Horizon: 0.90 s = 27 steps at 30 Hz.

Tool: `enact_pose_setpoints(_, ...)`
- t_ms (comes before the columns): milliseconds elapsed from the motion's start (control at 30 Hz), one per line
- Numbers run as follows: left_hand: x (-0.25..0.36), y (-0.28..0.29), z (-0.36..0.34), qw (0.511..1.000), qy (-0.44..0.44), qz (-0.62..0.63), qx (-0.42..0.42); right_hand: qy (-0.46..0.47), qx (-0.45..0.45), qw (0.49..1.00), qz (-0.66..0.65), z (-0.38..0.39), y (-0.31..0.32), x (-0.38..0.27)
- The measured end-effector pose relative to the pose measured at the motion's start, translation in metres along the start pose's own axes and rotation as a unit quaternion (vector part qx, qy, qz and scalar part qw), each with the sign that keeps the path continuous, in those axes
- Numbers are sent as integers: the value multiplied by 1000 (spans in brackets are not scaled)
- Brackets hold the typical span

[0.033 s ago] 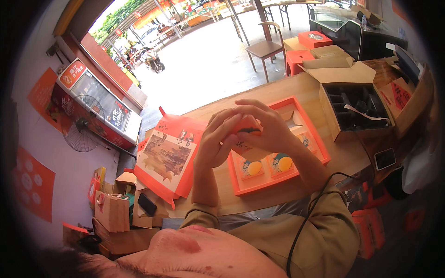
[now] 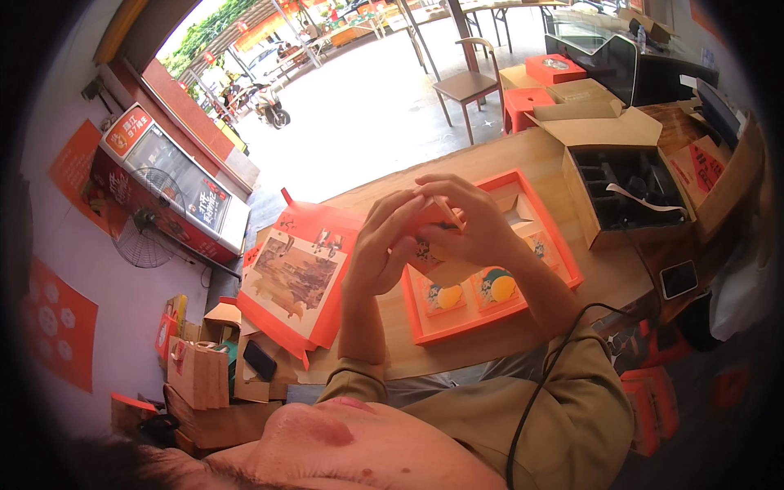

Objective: The person places small square items into a red tray with six compartments. They handle the items one by one, placing them into the slots. Finally, they pick up a large red box lid and hold it over the tray.

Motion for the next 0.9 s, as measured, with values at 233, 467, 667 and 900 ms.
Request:
enact_pose_setpoints(233, -5, -1, 7, 998, -46, -32, 31, -60, 24, 952, -300, -1, 16, 44)
enact_pose_setpoints(467, -6, -12, -1, 981, -47, -178, 59, -216, -40, 902, -373, 9, 7, 61)
enact_pose_setpoints(667, -39, 7, 15, 985, 59, -83, 138, -92, -31, 966, -240, 0, 2, 72)
enact_pose_setpoints(900, -58, -8, 17, 968, 143, 146, 148, -11, 29, 998, -46, 0, 0, 19)
Point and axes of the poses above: each hand's wrist, its own z-axis away from the middle knuckle, its own y-axis out of the back of the hand, x = y × z, the point moved 6 cm from there along -z, towards the middle knuckle, and after that the axes turned 9 degrees about -x, right-handed, at the moved point
